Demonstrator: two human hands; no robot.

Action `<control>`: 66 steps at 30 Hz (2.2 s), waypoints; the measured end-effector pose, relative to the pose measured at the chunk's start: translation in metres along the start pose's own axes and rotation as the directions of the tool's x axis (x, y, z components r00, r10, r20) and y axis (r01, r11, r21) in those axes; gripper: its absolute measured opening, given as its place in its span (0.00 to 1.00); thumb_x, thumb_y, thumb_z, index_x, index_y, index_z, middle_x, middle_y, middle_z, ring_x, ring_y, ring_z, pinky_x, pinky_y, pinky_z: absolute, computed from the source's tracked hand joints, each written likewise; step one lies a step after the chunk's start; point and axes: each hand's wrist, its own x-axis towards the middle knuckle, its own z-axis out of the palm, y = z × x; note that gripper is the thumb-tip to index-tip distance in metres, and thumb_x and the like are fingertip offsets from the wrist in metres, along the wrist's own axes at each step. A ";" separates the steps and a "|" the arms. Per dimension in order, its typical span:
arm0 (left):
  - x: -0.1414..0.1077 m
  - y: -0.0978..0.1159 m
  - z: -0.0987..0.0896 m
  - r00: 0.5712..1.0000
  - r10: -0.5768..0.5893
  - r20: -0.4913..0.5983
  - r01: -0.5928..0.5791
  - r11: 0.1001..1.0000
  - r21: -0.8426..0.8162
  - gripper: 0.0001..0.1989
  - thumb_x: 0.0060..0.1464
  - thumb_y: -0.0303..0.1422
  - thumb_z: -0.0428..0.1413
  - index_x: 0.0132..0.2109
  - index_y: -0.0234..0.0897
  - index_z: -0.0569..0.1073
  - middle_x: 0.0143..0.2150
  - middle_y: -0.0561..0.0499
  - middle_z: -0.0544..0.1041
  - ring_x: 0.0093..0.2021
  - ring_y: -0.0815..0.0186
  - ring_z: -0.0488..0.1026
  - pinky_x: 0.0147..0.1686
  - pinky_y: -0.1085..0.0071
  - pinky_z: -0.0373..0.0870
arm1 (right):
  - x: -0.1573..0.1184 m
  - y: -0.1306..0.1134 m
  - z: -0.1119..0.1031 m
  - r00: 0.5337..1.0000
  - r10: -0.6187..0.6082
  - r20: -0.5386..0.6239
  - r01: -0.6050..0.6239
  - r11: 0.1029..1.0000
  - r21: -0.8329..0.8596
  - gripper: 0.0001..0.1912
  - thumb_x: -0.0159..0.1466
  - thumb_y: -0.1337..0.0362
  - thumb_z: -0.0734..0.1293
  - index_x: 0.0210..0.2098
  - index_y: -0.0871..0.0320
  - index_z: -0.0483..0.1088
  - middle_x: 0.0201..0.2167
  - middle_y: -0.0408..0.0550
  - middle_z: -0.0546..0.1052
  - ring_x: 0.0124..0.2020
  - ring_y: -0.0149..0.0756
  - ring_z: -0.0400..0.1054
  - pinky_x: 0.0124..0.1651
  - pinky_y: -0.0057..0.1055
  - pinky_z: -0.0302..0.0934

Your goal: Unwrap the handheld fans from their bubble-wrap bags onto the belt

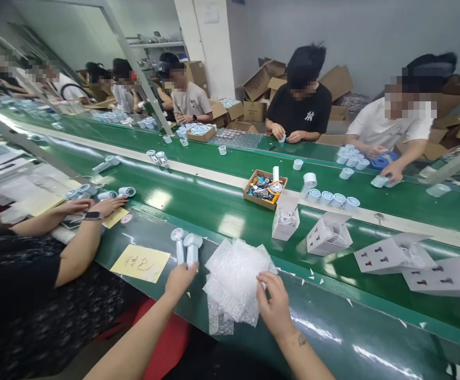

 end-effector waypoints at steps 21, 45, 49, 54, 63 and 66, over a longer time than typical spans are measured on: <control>-0.078 0.095 0.077 0.629 0.694 0.350 -0.770 0.619 0.155 0.10 0.58 0.27 0.49 0.42 0.32 0.75 0.45 0.37 0.75 0.50 0.51 0.70 0.51 0.57 0.66 | -0.049 -0.039 -0.092 0.622 0.771 0.136 -0.615 0.374 0.694 0.26 0.48 0.57 0.78 0.43 0.56 0.70 0.30 0.44 0.77 0.31 0.39 0.74 0.32 0.33 0.71; -0.090 0.091 0.035 0.494 0.729 0.474 -0.262 0.645 -0.718 0.17 0.49 0.44 0.59 0.35 0.37 0.65 0.31 0.52 0.70 0.32 0.66 0.69 0.34 0.70 0.65 | -0.066 -0.065 -0.030 0.688 0.569 0.450 -0.706 0.381 0.597 0.32 0.51 0.62 0.73 0.54 0.49 0.64 0.48 0.46 0.73 0.28 0.34 0.73 0.21 0.28 0.67; -0.091 0.095 0.029 0.545 0.795 0.269 -0.753 0.604 -0.260 0.04 0.57 0.30 0.49 0.36 0.37 0.68 0.40 0.45 0.72 0.43 0.59 0.70 0.45 0.64 0.66 | -0.068 -0.070 -0.031 0.689 0.639 0.341 -0.675 0.397 0.622 0.31 0.50 0.60 0.74 0.52 0.52 0.64 0.43 0.46 0.73 0.27 0.35 0.72 0.20 0.29 0.67; -0.105 0.099 0.022 0.610 0.752 0.251 -0.790 0.548 0.275 0.06 0.59 0.28 0.48 0.42 0.36 0.69 0.39 0.44 0.76 0.36 0.58 0.76 0.37 0.65 0.71 | -0.068 -0.081 -0.033 0.676 0.691 0.257 -0.655 0.402 0.641 0.31 0.48 0.57 0.76 0.49 0.52 0.66 0.45 0.47 0.73 0.27 0.35 0.72 0.20 0.30 0.67; -0.124 0.088 0.029 0.020 0.982 -0.189 -0.998 0.031 0.057 0.09 0.62 0.24 0.44 0.41 0.36 0.69 0.31 0.49 0.75 0.31 0.65 0.75 0.33 0.70 0.73 | -0.069 -0.090 -0.039 0.634 0.724 0.273 -0.632 0.281 0.722 0.35 0.46 0.56 0.79 0.50 0.53 0.63 0.33 0.43 0.74 0.27 0.39 0.73 0.21 0.32 0.68; -0.126 0.103 0.019 -0.074 0.970 -0.233 -0.996 -0.083 -0.030 0.08 0.62 0.24 0.46 0.39 0.36 0.69 0.29 0.50 0.75 0.30 0.67 0.73 0.31 0.72 0.72 | -0.073 -0.100 -0.048 0.638 0.727 0.253 -0.626 0.299 0.720 0.34 0.48 0.56 0.78 0.50 0.52 0.62 0.33 0.41 0.74 0.29 0.38 0.74 0.23 0.31 0.69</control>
